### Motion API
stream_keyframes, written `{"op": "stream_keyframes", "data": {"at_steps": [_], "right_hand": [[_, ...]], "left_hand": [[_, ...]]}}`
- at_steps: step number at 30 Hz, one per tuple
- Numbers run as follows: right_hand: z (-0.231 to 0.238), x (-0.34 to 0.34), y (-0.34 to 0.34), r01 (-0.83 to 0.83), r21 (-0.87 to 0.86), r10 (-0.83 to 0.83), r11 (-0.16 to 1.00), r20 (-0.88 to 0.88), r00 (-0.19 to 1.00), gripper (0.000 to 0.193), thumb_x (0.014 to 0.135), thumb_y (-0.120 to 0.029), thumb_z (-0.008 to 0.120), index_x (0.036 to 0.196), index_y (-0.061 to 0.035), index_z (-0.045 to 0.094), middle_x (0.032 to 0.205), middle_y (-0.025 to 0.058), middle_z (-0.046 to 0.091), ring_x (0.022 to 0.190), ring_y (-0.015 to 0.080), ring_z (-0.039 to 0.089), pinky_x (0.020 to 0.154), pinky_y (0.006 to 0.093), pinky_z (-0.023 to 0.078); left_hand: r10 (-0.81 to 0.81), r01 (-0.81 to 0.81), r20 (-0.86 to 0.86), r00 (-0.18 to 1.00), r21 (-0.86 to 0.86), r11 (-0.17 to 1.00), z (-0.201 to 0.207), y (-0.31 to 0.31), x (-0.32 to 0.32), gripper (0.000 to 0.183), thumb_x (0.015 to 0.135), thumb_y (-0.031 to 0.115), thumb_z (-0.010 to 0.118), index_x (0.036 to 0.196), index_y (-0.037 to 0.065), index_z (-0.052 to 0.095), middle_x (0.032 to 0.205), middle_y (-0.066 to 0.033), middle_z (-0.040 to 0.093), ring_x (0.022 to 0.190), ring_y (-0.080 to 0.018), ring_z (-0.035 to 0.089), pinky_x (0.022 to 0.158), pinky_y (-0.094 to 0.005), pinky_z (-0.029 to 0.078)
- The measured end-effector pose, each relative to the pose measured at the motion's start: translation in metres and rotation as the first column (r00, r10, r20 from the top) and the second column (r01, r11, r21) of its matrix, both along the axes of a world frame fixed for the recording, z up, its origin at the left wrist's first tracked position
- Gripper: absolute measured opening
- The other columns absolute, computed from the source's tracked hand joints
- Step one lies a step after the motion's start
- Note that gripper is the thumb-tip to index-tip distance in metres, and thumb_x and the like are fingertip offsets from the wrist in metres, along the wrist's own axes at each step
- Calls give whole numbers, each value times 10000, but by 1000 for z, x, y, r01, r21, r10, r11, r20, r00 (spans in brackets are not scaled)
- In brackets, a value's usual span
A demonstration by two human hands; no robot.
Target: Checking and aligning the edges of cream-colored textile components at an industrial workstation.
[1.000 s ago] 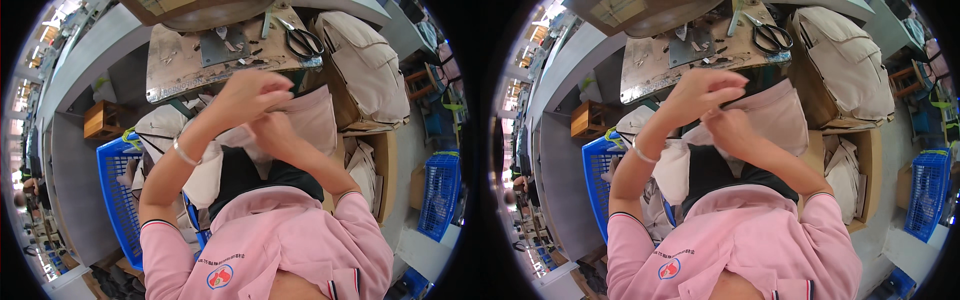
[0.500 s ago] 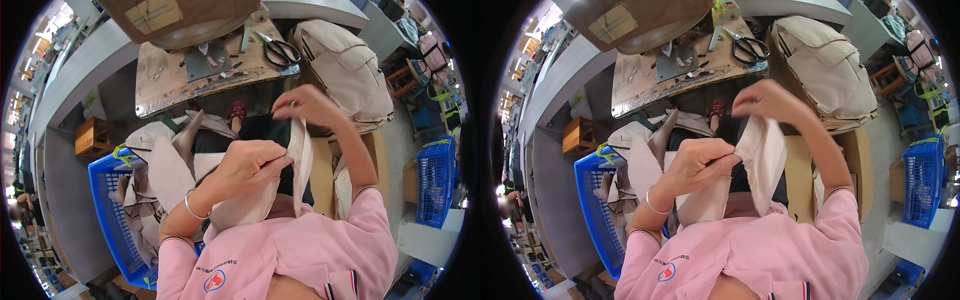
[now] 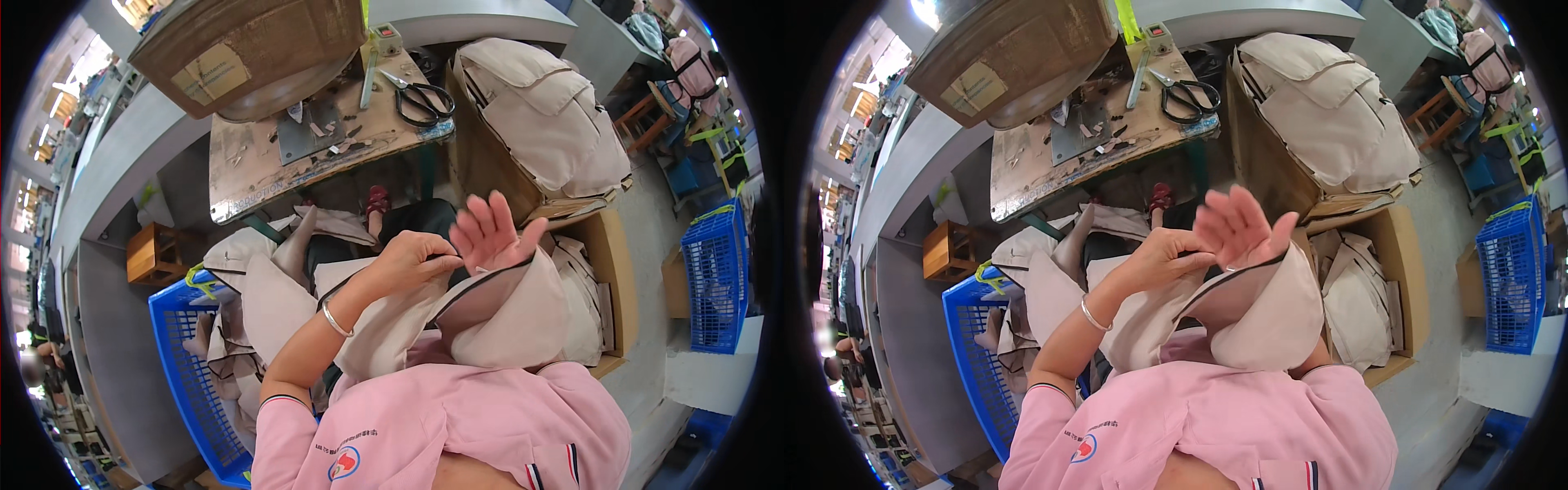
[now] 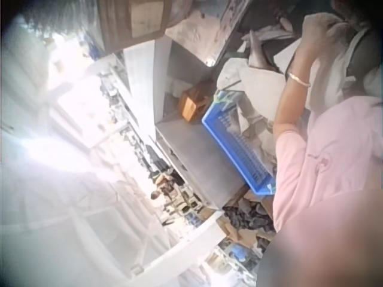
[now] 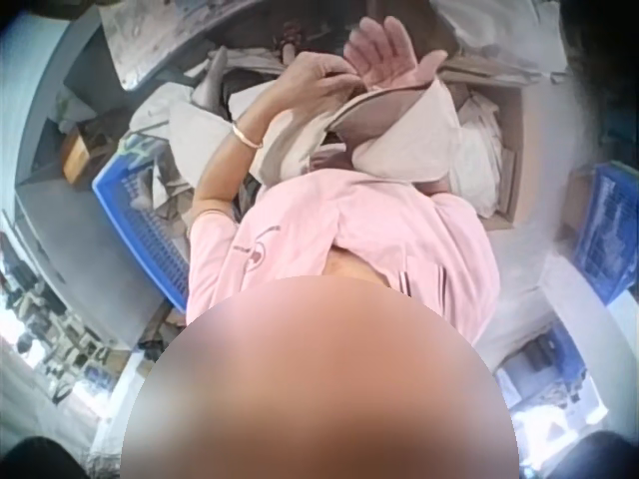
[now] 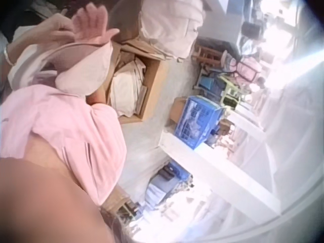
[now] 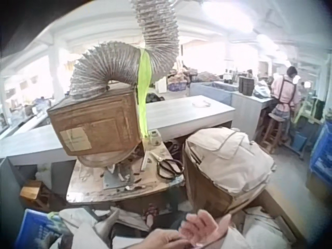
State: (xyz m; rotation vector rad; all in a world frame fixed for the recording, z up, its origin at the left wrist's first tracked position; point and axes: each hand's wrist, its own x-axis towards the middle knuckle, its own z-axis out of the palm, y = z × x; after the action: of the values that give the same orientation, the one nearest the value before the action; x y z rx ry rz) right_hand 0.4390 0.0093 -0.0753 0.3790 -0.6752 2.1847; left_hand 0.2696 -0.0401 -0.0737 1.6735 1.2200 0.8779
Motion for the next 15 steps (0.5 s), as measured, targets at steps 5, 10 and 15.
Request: {"op": "stream_keyframes", "data": {"at_steps": [5, 10, 15], "right_hand": [[-12, 1, 15, 16, 998, -899, 66, 52, 436, 418, 865, -231, 767, 1206, -28, 634, 1268, 172, 598, 1202, 314, 581, 1100, 490, 409], [-3, -22, 22, -56, 998, -942, -9, 10, 336, 401, 806, -156, 801, 1148, -6, 656, 1028, 94, 669, 990, 255, 650, 944, 405, 516], [-31, -26, 73, -79, 83, -7, 993, 728, 686, 211, 1006, -163, 556, 1114, -1, 638, 906, 24, 653, 822, 112, 618, 799, 281, 521]], "left_hand": [[28, -16, -221, 975, 58, 998, -3, 0, -13, 198, 840, 206, 705, 986, 81, 752, 910, -145, 712, 819, -324, 683, 727, -381, 535], [43, -43, -117, 992, -2, 999, 4, -6, -36, 198, 863, 235, 674, 978, 93, 750, 895, -151, 702, 844, -331, 676, 730, -390, 523], [176, -168, -128, 976, 71, 983, -7, -4, -56, 203, 898, 221, 667, 927, 28, 723, 808, -111, 698, 714, -232, 671, 678, -322, 510]]}}
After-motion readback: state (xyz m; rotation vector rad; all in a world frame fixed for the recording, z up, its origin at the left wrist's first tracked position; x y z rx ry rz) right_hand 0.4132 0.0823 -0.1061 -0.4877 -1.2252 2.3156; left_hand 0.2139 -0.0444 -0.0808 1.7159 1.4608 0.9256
